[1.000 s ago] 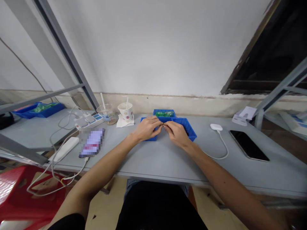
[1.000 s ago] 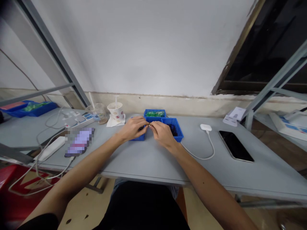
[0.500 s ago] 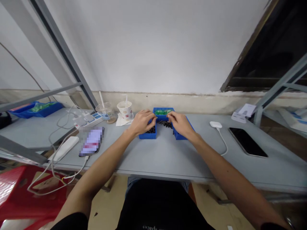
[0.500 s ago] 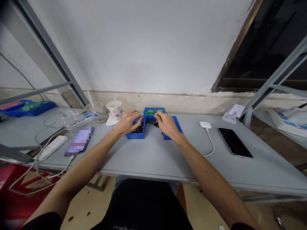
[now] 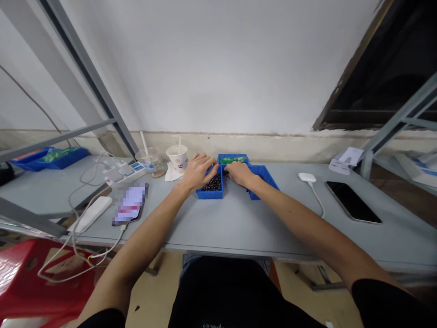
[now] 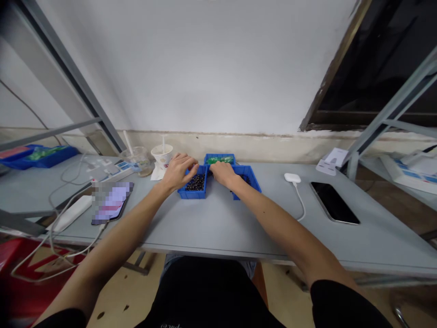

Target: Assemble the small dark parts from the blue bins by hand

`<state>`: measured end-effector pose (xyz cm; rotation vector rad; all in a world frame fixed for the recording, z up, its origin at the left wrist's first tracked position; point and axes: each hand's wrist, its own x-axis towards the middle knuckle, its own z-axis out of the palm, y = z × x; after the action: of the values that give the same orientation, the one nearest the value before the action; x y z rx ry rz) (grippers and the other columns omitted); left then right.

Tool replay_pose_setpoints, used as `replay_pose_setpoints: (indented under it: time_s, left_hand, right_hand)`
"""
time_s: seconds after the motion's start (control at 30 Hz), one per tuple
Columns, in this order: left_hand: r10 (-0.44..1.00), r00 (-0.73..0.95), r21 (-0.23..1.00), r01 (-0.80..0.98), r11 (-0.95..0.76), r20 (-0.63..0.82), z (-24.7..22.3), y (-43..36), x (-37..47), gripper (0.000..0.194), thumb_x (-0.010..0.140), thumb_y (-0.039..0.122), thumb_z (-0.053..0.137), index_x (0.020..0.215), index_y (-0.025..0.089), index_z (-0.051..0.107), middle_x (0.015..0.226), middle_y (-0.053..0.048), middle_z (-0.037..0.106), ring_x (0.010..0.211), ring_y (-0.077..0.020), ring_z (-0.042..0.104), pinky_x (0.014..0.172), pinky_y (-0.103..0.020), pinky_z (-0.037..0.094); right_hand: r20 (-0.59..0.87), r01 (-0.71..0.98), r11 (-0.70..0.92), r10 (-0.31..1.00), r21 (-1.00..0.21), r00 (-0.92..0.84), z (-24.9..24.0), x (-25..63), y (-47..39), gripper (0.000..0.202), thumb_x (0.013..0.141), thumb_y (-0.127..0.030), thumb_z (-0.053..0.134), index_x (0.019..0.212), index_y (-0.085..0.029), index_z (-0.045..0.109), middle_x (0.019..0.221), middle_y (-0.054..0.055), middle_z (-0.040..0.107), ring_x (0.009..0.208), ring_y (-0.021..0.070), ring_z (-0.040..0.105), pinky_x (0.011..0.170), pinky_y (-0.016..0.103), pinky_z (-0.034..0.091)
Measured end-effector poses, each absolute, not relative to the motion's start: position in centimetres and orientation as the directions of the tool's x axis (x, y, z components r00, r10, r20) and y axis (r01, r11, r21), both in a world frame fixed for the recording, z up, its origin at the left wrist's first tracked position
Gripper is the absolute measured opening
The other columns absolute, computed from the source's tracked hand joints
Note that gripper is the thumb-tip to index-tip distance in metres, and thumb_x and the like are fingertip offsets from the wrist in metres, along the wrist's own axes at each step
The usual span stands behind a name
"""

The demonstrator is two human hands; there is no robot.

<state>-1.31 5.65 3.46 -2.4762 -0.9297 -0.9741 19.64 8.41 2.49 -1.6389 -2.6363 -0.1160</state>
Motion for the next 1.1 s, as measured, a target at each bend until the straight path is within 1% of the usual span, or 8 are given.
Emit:
replay_pose_setpoints:
  time_s: [0.17, 0.33, 0.43, 0.5, 0.6, 0.67, 0.87, 1.1]
  left_hand:
    - [0.536, 0.531, -0.014, 0.719, -0.695, 0.656, 2.8, 6.1, -1.0, 0.028, 0.107, 0.035, 0.045, 0.098, 0.019, 0.066, 0.081, -0.005, 0.068, 0.084, -0.0227, 0.059, 0.084, -0.04, 0.043]
    - [0.739, 0.338, 0.067, 0.886, -0.458, 0.584, 2.2, 6.7, -1.1, 0.021, 0.101, 0.029, 0.051, 0.106, 0.02, 0.07, 0.108, -0.01, 0.071, 0.108, -0.0288, 0.06, 0.093, -0.042, 0.047]
    - [0.819, 0.282, 0.142, 0.906, -0.399, 0.5, 1.6, 7.1, -1.4, 0.021, 0.099, 0.026, 0.053, 0.106, 0.021, 0.072, 0.112, -0.01, 0.07, 0.111, -0.0292, 0.061, 0.097, -0.042, 0.049]
    - [0.848, 0.288, 0.194, 0.893, -0.405, 0.444, 1.2, 7.4, -1.4, 0.02, 0.097, 0.024, 0.054, 0.103, 0.02, 0.073, 0.111, -0.01, 0.07, 0.109, -0.0283, 0.063, 0.097, -0.041, 0.05]
    - [0.863, 0.306, 0.231, 0.878, -0.419, 0.403, 0.6, 7.7, -1.4, 0.02, 0.097, 0.024, 0.055, 0.1, 0.02, 0.074, 0.113, -0.01, 0.069, 0.112, -0.0284, 0.063, 0.096, -0.04, 0.052]
    - [0.862, 0.305, 0.236, 0.876, -0.42, 0.404, 0.3, 7.8, -1.4, 0.02, 0.097, 0.025, 0.056, 0.099, 0.02, 0.075, 0.115, -0.01, 0.068, 0.113, -0.0288, 0.063, 0.095, -0.039, 0.052]
    - [0.844, 0.317, 0.23, 0.866, -0.443, 0.432, 0.1, 8.4, -1.9, 0.021, 0.094, 0.023, 0.056, 0.097, 0.019, 0.077, 0.112, -0.01, 0.069, 0.104, -0.0265, 0.067, 0.095, -0.04, 0.053]
    - [0.823, 0.339, 0.261, 0.833, -0.488, 0.456, 0.4, 8.4, -2.1, 0.021, 0.093, 0.022, 0.056, 0.096, 0.018, 0.077, 0.106, -0.01, 0.072, 0.099, -0.0261, 0.068, 0.094, -0.039, 0.054]
  right_hand:
    - [0.037, 0.894, 0.446, 0.893, 0.045, -0.448, 2.7, 19.2, 8.5, 0.026, 0.097, -0.015, 0.054, 0.11, -0.015, 0.077, 0.114, 0.019, 0.075, 0.111, 0.0301, 0.071, 0.092, 0.038, 0.051]
    - [0.043, 0.887, 0.463, 0.886, -0.006, -0.462, 2.4, 19.6, 9.0, 0.023, 0.093, -0.015, 0.058, 0.104, -0.016, 0.078, 0.11, 0.017, 0.077, 0.108, 0.0293, 0.072, 0.087, 0.033, 0.051]
    - [0.079, 0.883, 0.468, 0.882, -0.04, -0.465, 2.6, 20.3, 9.3, 0.021, 0.093, -0.019, 0.061, 0.106, -0.017, 0.077, 0.108, 0.014, 0.077, 0.104, 0.0272, 0.072, 0.083, 0.031, 0.05]
    - [0.135, 0.866, 0.484, 0.873, -0.127, -0.468, 2.9, 21.0, 9.2, 0.018, 0.094, -0.021, 0.062, 0.103, -0.018, 0.077, 0.1, 0.011, 0.078, 0.096, 0.0236, 0.072, 0.079, 0.029, 0.049]
    - [0.294, 0.759, 0.54, 0.839, -0.363, -0.457, 3.2, 22.2, 8.3, 0.012, 0.093, -0.02, 0.065, 0.096, -0.018, 0.076, 0.086, 0.005, 0.077, 0.079, 0.0176, 0.07, 0.073, 0.026, 0.048]
    - [0.381, 0.695, 0.572, 0.817, -0.435, -0.433, 3.2, 23.0, 7.4, 0.011, 0.092, -0.019, 0.065, 0.097, -0.018, 0.075, 0.084, 0.003, 0.076, 0.074, 0.0159, 0.068, 0.071, 0.026, 0.048]
    - [0.532, 0.766, 0.578, 0.758, -0.28, -0.377, 2.1, 24.8, 5.1, 0.016, 0.095, -0.014, 0.058, 0.101, -0.02, 0.072, 0.094, 0.006, 0.076, 0.077, 0.0189, 0.066, 0.073, 0.031, 0.046]
    - [0.563, 0.764, 0.617, 0.705, -0.187, -0.431, 0.7, 25.1, 4.2, 0.016, 0.1, -0.014, 0.055, 0.105, -0.022, 0.069, 0.103, 0.005, 0.077, 0.089, 0.0219, 0.07, 0.078, 0.032, 0.047]
